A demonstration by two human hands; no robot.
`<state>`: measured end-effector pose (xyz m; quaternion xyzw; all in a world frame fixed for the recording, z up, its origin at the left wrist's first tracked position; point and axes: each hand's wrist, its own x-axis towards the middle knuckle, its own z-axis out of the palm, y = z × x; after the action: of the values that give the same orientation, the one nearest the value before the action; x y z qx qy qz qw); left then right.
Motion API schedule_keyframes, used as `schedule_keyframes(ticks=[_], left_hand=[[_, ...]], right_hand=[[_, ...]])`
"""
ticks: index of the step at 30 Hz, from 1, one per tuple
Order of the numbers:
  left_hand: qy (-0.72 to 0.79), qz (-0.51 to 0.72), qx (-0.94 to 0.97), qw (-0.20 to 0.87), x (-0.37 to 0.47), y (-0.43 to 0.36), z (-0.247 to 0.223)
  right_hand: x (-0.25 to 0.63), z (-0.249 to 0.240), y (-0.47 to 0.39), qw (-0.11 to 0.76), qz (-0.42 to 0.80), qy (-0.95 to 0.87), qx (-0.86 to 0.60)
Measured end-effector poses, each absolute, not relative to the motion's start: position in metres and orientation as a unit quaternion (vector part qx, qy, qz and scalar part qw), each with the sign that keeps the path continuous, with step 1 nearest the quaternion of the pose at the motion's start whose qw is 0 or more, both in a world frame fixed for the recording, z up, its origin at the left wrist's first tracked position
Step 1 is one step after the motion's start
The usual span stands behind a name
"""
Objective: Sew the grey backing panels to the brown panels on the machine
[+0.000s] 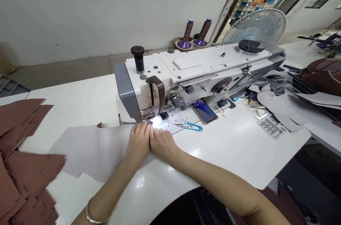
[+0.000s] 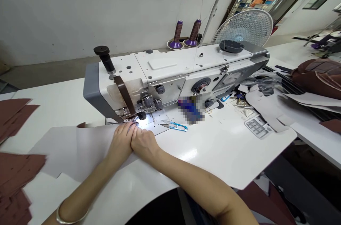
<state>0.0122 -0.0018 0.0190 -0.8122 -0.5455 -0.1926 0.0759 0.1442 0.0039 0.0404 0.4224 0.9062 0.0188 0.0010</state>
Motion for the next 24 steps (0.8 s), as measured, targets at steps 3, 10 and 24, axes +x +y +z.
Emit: schedule_keyframes(ticks=[3, 10, 24], left_hand=[[-0.544, -0.190, -0.814, 0.074, 0.0124, -0.0015, 0.0192], [-0.547, -0.190, -0.813, 0.061, 0.0109, -0.0018, 0.0184], [-0.548, -0.188, -0.813, 0.054, 0.0101, -0.0018, 0.0201]], right_hand=[[0.1445, 0.0415, 0.0039, -0.005, 0.024, 0.905, 0.424], [0.1454, 0.0396, 0.0046, -0.003, 0.024, 0.907, 0.420], [0.1450, 0.0408, 0.0066, -0.003, 0.018, 0.908, 0.418]])
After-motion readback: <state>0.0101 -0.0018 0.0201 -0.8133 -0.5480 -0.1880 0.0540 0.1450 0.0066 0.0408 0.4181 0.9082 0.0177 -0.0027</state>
